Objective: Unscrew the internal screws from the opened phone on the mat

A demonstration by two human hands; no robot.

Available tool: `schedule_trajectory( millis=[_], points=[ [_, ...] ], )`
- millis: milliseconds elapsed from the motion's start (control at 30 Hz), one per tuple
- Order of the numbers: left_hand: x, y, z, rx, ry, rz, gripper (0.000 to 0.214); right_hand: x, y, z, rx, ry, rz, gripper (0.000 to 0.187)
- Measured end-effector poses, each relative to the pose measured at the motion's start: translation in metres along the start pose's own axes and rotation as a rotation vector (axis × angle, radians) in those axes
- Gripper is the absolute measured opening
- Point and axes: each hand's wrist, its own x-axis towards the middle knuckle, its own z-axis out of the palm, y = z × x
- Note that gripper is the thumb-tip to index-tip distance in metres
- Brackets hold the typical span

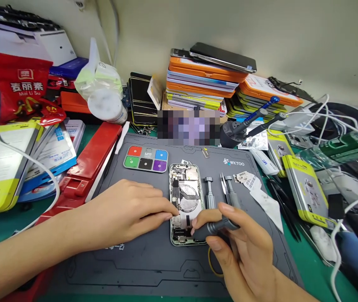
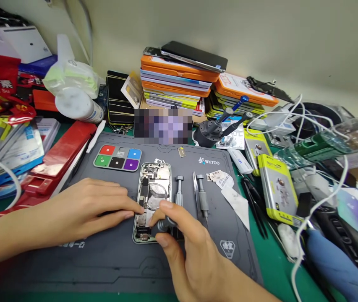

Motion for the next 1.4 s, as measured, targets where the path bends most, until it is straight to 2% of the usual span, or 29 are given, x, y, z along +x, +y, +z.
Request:
schedule_trajectory(
  millis=[200,333,733,933,1067,1167,1300,1400],
  points=[
    [0.000,0.001,0.000,-0.007,-0.005,-0.010,0.025,-0.002,0.001,0.001,-0.047,-0.015,-0.049,0.077],
    [0.000,0.002,-0.001,-0.014,-0.012,-0.012,0.025,-0.003,0.001,0.003,-0.045,0.016,-0.038,0.075],
    [0.001,0.001,0.000,-0.022,-0.021,-0.018,0.026,-0.005,0.001,0.004,-0.058,-0.026,-0.052,0.077],
    [0.001,0.001,0.002,-0.042,-0.029,-0.018,0.024,0.006,-0.007,-0.002,-0.187,-0.076,-0.155,0.074],
    [0.001,0.000,0.003,-0.053,-0.038,-0.019,0.023,0.005,-0.010,-0.002,-0.160,-0.033,-0.170,0.071],
    [0.000,0.001,0.003,-0.049,-0.032,-0.018,0.023,0.003,-0.008,-0.002,-0.186,-0.055,-0.178,0.074],
    [0.000,0.002,0.002,-0.045,-0.030,-0.017,0.024,0.002,-0.005,-0.002,-0.175,-0.062,-0.140,0.072],
    [0.001,0.001,0.001,-0.030,-0.033,-0.012,0.025,0.000,-0.004,0.001,-0.095,-0.008,-0.032,0.073]
  ],
)
